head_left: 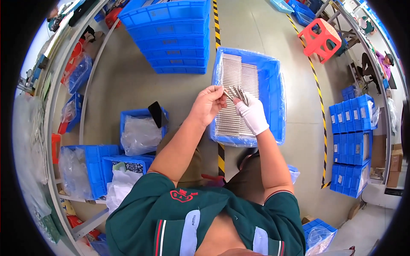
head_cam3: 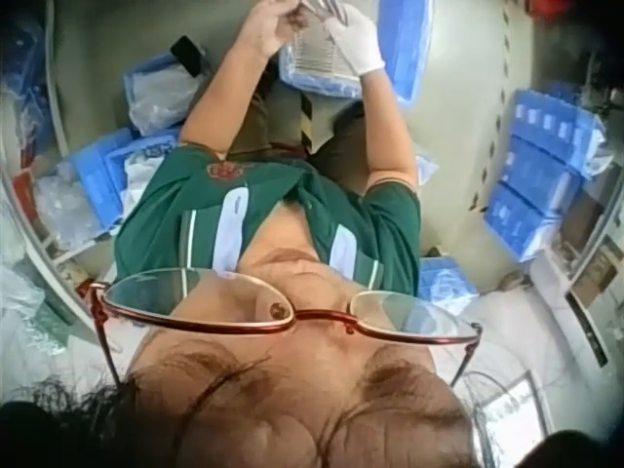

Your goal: The person arranges small metal rods by hand, taking them from a blue crate and placing them into organized rows.

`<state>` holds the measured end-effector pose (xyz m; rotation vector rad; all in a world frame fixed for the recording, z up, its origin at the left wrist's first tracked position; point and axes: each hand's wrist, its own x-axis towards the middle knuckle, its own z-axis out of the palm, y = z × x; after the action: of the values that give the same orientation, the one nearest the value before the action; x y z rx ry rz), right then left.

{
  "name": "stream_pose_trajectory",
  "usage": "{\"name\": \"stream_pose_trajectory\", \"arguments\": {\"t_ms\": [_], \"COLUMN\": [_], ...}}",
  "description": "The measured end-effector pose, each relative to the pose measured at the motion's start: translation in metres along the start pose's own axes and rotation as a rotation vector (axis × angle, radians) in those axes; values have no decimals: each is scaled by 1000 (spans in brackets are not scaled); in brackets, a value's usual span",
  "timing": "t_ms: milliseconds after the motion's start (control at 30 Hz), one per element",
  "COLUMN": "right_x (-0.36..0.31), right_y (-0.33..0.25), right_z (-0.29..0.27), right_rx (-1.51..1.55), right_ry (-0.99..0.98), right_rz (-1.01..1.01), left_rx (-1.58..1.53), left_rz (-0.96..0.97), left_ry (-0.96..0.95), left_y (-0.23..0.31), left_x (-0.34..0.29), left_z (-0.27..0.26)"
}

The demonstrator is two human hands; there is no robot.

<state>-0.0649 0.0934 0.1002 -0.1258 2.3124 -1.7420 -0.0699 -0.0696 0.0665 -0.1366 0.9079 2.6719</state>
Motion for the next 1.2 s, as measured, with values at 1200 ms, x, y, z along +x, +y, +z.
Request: {"name": "stream_pose_trajectory", "arguments": {"t_ms": [1200], "right_x": [7], "right_y": [-5], "right_z": [18], "right_rx": [280], "right_ry": [-352], "right_rz": [143], "left_rx": [281], "left_rz": [-9], "left_ry": [51], "left_y": [36], "left_x": [-21], "left_z": [-25]}}
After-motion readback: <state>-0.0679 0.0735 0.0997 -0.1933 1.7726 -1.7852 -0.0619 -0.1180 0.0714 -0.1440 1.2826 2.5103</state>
